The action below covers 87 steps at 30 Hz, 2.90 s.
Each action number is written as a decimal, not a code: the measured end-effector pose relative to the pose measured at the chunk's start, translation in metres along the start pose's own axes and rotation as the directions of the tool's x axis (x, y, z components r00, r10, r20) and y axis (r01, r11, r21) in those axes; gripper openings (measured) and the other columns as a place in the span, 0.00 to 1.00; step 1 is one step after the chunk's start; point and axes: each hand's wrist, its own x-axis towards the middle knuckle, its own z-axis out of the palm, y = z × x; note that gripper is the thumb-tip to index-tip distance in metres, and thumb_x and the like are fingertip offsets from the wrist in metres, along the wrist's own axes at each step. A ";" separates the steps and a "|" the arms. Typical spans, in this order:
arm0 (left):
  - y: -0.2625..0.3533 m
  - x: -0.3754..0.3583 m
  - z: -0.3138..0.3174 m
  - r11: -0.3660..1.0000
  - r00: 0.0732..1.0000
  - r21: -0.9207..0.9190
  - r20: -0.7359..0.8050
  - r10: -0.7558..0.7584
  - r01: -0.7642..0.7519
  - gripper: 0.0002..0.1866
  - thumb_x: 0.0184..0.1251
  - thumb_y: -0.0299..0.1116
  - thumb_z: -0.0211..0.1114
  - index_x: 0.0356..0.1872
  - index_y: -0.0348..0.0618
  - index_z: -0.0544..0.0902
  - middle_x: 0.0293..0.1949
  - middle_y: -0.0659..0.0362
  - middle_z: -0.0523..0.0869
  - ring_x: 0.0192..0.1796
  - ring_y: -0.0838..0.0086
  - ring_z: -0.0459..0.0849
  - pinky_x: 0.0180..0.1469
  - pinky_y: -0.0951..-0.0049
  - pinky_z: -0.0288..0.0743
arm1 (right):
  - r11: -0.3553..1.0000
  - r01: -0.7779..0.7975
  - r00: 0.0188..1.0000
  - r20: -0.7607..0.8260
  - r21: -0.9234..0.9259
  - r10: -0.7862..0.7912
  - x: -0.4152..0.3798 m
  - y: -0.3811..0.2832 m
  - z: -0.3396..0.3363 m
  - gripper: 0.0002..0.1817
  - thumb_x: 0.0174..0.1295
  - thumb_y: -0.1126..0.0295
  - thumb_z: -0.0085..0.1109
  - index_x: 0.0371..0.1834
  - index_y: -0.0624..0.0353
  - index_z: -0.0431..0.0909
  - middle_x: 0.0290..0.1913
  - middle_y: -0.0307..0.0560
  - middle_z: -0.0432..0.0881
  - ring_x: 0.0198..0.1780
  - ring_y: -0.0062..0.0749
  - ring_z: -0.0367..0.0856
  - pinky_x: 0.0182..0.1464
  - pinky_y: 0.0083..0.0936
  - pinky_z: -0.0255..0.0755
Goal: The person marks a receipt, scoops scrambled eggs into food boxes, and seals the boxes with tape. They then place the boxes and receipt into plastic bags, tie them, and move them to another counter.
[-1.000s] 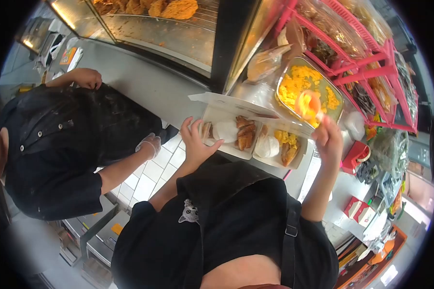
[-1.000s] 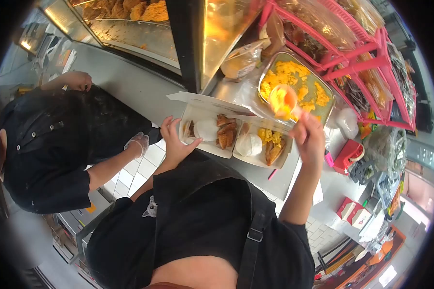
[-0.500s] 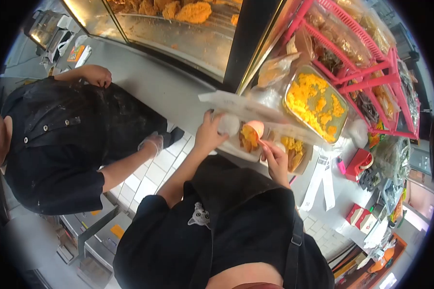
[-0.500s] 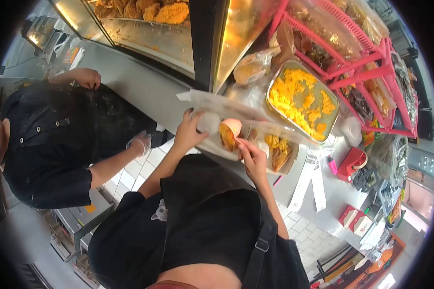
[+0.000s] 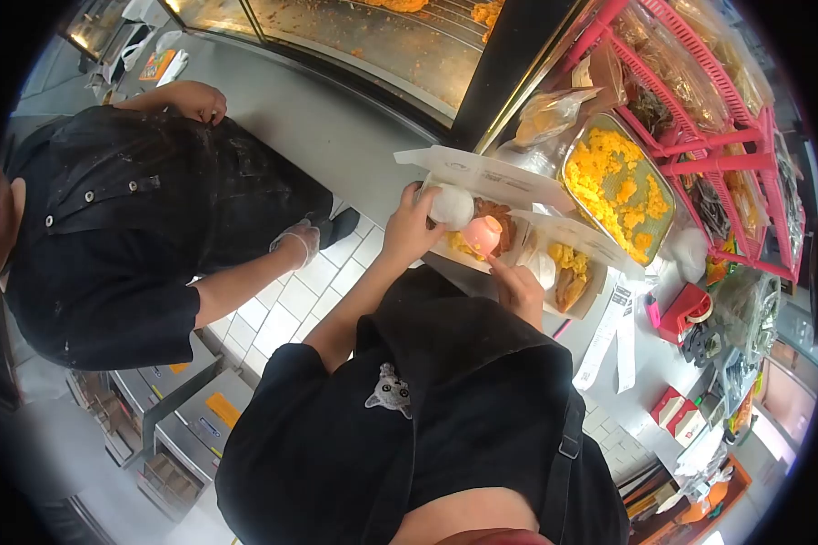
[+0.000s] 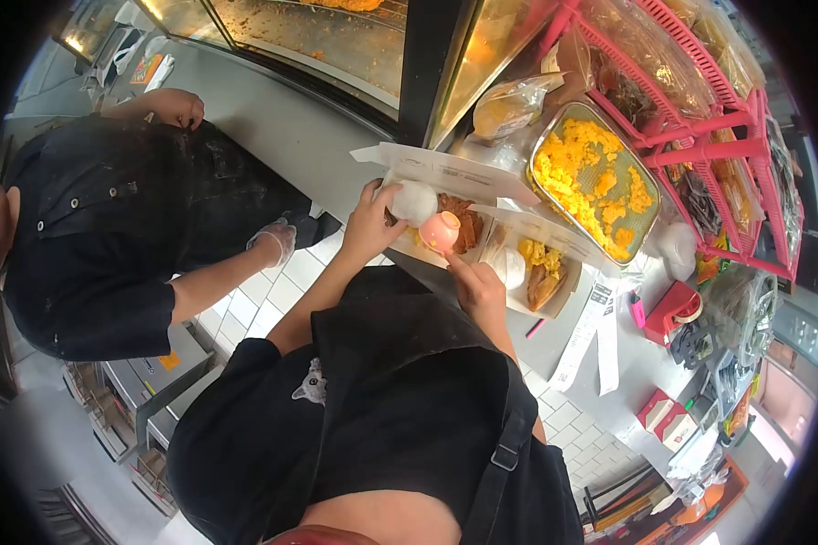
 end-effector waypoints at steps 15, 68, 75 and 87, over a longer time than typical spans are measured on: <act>-0.015 -0.023 -0.016 0.999 1.000 0.044 0.020 0.012 -0.013 0.10 0.56 0.37 0.63 0.28 0.41 0.78 0.21 0.54 0.82 0.24 0.63 0.82 0.28 0.66 0.73 | 0.945 -0.308 0.776 -0.546 0.109 0.315 0.051 0.021 -0.161 0.13 0.61 0.74 0.54 0.49 0.61 0.79 0.33 0.47 0.84 0.31 0.24 0.81 0.37 0.20 0.72; 0.179 -0.221 0.152 0.974 0.980 0.221 0.199 0.015 -0.060 0.16 0.52 0.38 0.62 0.43 0.48 0.77 0.40 0.58 0.82 0.45 0.62 0.80 0.42 0.61 0.74 | 0.844 0.281 0.959 -0.095 0.457 -0.268 -0.075 0.123 -0.259 0.08 0.51 0.81 0.59 0.34 0.62 0.82 0.19 0.34 0.71 0.20 0.16 0.64 0.23 0.15 0.56; 0.109 -0.215 0.093 0.979 0.982 0.190 0.187 0.042 -0.078 0.17 0.57 0.42 0.61 0.46 0.48 0.76 0.44 0.57 0.81 0.47 0.60 0.79 0.45 0.61 0.74 | 0.984 -0.026 0.999 -0.018 0.177 0.030 -0.020 0.050 -0.124 0.14 0.50 0.64 0.65 0.39 0.56 0.82 0.20 0.48 0.78 0.21 0.36 0.77 0.27 0.31 0.70; 0.024 -0.123 0.089 0.956 0.978 -0.292 0.190 0.084 -0.025 0.22 0.57 0.40 0.63 0.49 0.37 0.74 0.45 0.49 0.80 0.49 0.59 0.79 0.51 0.65 0.72 | 0.918 -0.346 0.907 -0.182 0.195 0.381 -0.086 0.053 -0.095 0.10 0.53 0.65 0.61 0.36 0.55 0.81 0.31 0.49 0.83 0.33 0.40 0.82 0.38 0.31 0.74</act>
